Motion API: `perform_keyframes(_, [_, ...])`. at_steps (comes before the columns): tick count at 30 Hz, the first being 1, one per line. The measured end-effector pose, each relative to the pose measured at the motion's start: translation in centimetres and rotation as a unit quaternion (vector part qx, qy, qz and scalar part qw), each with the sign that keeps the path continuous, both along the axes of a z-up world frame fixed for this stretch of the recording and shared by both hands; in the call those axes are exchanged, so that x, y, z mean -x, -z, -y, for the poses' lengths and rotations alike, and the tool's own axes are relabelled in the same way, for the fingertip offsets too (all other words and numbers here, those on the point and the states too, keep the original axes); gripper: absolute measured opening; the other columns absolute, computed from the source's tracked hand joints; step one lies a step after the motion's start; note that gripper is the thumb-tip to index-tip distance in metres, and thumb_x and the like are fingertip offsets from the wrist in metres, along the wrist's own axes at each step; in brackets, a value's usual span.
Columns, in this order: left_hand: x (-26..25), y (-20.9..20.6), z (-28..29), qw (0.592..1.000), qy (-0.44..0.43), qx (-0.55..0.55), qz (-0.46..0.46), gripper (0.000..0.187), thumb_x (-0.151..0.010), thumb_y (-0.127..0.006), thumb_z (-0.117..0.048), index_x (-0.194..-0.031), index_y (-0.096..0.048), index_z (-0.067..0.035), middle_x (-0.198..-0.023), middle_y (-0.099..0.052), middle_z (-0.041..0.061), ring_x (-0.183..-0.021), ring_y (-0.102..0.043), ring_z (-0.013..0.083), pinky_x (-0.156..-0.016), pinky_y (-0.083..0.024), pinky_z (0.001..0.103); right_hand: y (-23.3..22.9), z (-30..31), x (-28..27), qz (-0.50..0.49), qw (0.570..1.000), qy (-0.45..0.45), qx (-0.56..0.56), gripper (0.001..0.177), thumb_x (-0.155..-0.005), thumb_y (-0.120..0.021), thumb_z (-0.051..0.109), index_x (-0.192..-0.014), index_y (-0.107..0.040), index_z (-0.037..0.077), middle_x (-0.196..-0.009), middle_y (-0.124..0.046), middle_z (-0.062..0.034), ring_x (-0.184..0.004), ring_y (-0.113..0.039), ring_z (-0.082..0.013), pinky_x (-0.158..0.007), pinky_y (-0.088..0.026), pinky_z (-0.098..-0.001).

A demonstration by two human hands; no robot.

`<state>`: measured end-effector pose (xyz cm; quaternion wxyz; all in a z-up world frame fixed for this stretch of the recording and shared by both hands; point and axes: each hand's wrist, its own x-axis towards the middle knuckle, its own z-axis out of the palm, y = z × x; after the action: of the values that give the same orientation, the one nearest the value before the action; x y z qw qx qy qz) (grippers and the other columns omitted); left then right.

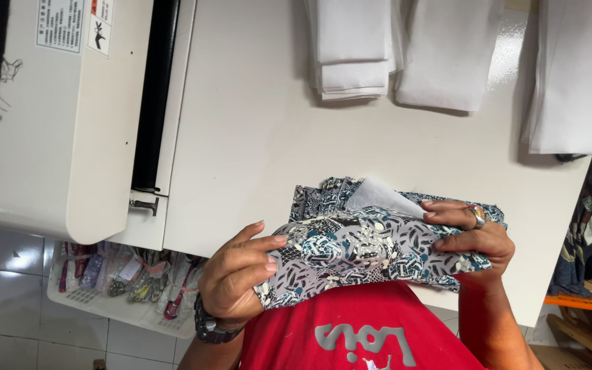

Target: The person folds a patterned fabric on a white table, then handles white fabric pieces, separating and stacking them. The person continues folding the patterned fabric and arranging the white pieces into neat piles.

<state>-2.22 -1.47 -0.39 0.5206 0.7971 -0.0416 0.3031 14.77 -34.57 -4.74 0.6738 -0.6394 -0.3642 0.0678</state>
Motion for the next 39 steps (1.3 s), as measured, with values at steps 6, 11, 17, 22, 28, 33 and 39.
perform_keyframes(6, [0.0, 0.6, 0.2, 0.999, -0.022, 0.02, -0.017, 0.023, -0.091, -0.078, -0.009, -0.107, -0.062, -0.007, -0.106, -0.071, 0.007, -0.102, -0.077, 0.0215, -0.107, -0.058, 0.049, 1.2, 0.9, 0.8, -0.098, 0.994, 0.009, 0.052, 0.035, -0.073, -0.08, 0.02, -0.1, -0.074, -0.001, -0.113, -0.075, -0.0214, -0.11, -0.073, -0.0314, -0.103, -0.057, -0.0477])
perform_keyframes(11, [-1.5, 6.8, -2.8, 0.978, 0.031, 0.038, -0.201, 0.021, -0.086, -0.072, -0.004, -0.107, -0.071, -0.001, -0.106, -0.074, 0.012, -0.096, -0.076, 0.0243, -0.088, -0.061, 0.032, 6.0, -1.5, -2.5, -0.22, 0.949, -0.004, 0.227, 0.037, -0.077, -0.061, 0.006, -0.112, -0.068, -0.006, -0.105, -0.071, -0.0193, -0.09, -0.068, -0.0241, -0.081, -0.055, -0.0382])
perform_keyframes(17, [-7.7, 18.3, -6.0, 0.882, -0.129, 0.042, -0.452, 0.034, -0.102, -0.065, -0.032, -0.094, -0.072, 0.0, -0.076, -0.069, 0.014, -0.07, -0.066, 0.0342, -0.064, -0.05, 0.039, 15.3, -10.3, -8.1, -0.207, 0.844, 0.067, 0.49, 0.025, -0.096, -0.068, 0.023, -0.11, -0.075, 0.003, -0.083, -0.075, -0.0143, -0.069, -0.072, -0.0218, -0.066, -0.058, -0.0377])
perform_keyframes(22, [-9.9, 20.7, -6.5, 0.843, -0.241, -0.119, -0.466, 0.036, -0.099, -0.066, -0.041, -0.109, -0.069, -0.006, -0.102, -0.072, 0.012, -0.094, -0.068, 0.036, -0.078, -0.052, 0.049, 16.3, -14.5, -9.4, -0.027, 0.834, 0.153, 0.529, 0.035, -0.095, -0.071, 0.032, -0.123, -0.071, 0.012, -0.107, -0.075, -0.0158, -0.095, -0.071, -0.0331, -0.083, -0.055, -0.044])
perform_keyframes(28, [-10.1, 21.3, -5.1, 0.856, -0.167, -0.305, -0.382, 0.065, -0.093, -0.068, -0.042, -0.147, -0.051, -0.012, -0.155, -0.044, 0.01, -0.142, -0.041, 0.0381, -0.111, -0.023, 0.073, 15.6, -14.2, -5.9, 0.232, 0.782, 0.173, 0.552, 0.061, -0.093, -0.071, 0.042, -0.142, -0.053, 0.011, -0.149, -0.051, -0.016, -0.138, -0.046, -0.0433, -0.106, -0.038, -0.0625])
perform_keyframes(33, [-9.7, 22.5, -5.1, 0.842, -0.108, -0.302, -0.434, 0.068, -0.09, -0.069, -0.045, -0.147, -0.051, -0.013, -0.162, -0.037, 0.01, -0.147, -0.031, 0.0383, -0.112, -0.006, 0.077, 14.8, -12.5, -4.7, 0.23, 0.754, 0.155, 0.596, 0.058, -0.087, -0.069, 0.049, -0.13, -0.063, 0.011, -0.148, -0.055, -0.0169, -0.137, -0.045, -0.0448, -0.109, -0.033, -0.0721])
perform_keyframes(39, [-9.2, 22.4, -6.1, 0.86, -0.127, -0.308, -0.387, 0.069, -0.09, -0.069, -0.046, -0.146, -0.054, -0.009, -0.163, -0.037, 0.013, -0.149, -0.03, 0.0418, -0.112, -0.004, 0.077, 8.4, -4.5, -2.1, -0.09, 0.718, 0.134, 0.677, 0.046, -0.087, -0.074, 0.054, -0.114, -0.075, 0.018, -0.117, -0.076, -0.002, -0.101, -0.075, -0.0198, -0.088, -0.061, -0.0374])
